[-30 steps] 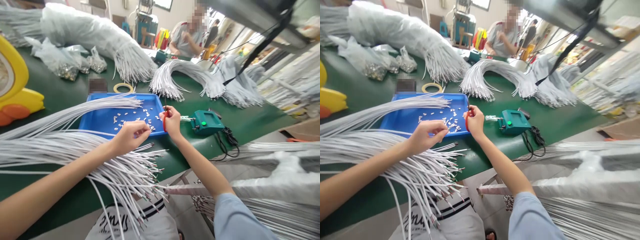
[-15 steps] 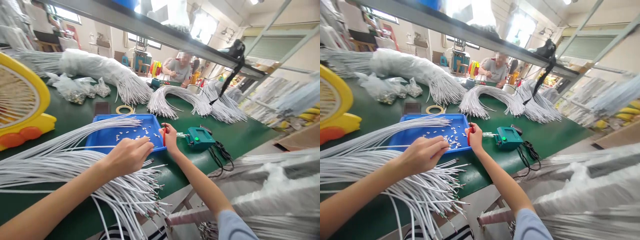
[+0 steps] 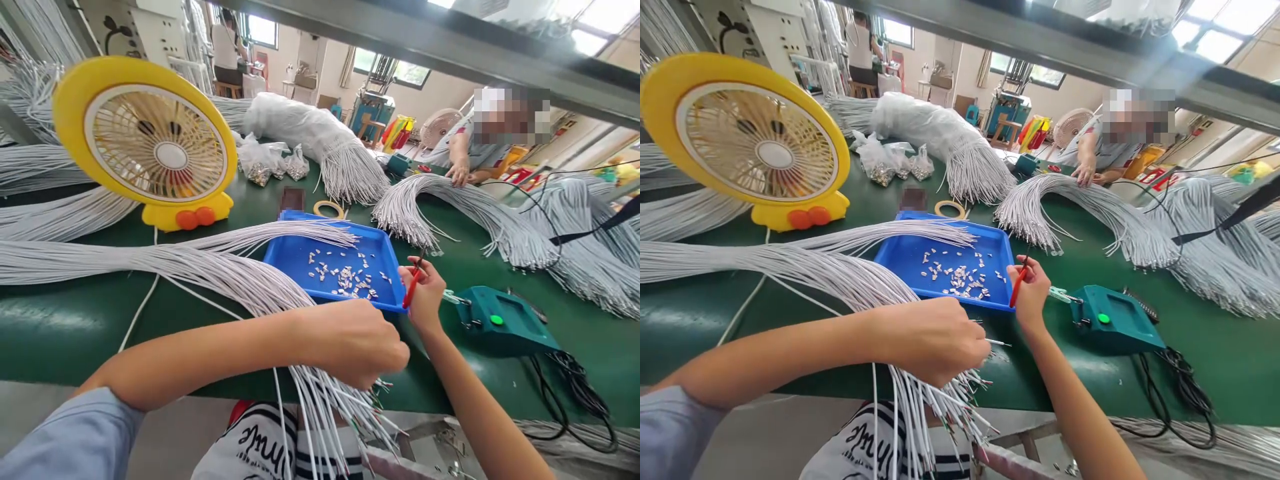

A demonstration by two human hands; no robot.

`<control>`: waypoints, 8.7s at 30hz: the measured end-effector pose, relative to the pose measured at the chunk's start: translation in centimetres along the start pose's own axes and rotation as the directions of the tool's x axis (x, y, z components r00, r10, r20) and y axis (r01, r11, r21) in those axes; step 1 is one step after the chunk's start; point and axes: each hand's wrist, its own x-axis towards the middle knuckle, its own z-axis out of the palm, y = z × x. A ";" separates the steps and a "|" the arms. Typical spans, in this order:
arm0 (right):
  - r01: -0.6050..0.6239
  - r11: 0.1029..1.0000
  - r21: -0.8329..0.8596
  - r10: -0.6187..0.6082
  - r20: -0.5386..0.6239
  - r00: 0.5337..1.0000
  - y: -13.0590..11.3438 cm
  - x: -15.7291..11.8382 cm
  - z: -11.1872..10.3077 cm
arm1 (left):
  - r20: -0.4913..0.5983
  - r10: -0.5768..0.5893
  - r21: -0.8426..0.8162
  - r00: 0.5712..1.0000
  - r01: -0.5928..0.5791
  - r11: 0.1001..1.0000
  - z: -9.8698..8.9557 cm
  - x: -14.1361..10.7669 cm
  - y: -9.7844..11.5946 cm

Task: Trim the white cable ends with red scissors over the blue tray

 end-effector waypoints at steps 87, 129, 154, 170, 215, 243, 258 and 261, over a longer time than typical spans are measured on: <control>0.155 0.983 0.101 -0.180 0.330 0.927 -1.8 -4.5 0.9 | -0.257 -0.687 -0.820 0.680 0.222 0.527 7.5 0.9 -8.1; 0.082 0.995 0.053 -0.097 0.504 0.858 -2.1 -4.6 0.9 | -0.393 -0.665 -0.541 0.636 0.425 0.726 7.8 0.3 -6.9; 0.310 0.950 0.039 -0.300 0.392 0.870 -2.7 -4.6 0.8 | -0.507 -0.645 -0.595 0.571 0.309 0.742 7.8 0.5 -7.2; 0.310 0.950 0.033 -0.298 0.389 0.872 -2.8 -4.7 1.0 | -0.499 -0.638 -0.623 0.587 0.269 0.735 8.1 0.5 -7.4; 0.204 0.978 0.042 -0.200 0.463 0.864 -2.4 -4.2 0.5 | -0.490 -0.580 -0.593 0.651 0.238 0.769 7.9 0.4 -7.3; 0.534 0.746 -0.399 -0.369 0.420 0.829 -1.9 -4.6 0.8 | -0.472 -0.811 -0.822 0.344 0.160 0.546 7.3 0.7 -8.4; 0.580 0.725 -0.373 -0.401 0.456 0.794 -1.8 -4.6 0.9 | -0.459 -0.764 -0.806 0.453 0.150 0.573 7.3 0.8 -7.9; 0.574 0.735 -0.361 -0.390 0.468 0.793 -1.8 -4.6 0.9 | -0.466 -0.758 -0.790 0.457 0.171 0.588 7.3 0.8 -7.9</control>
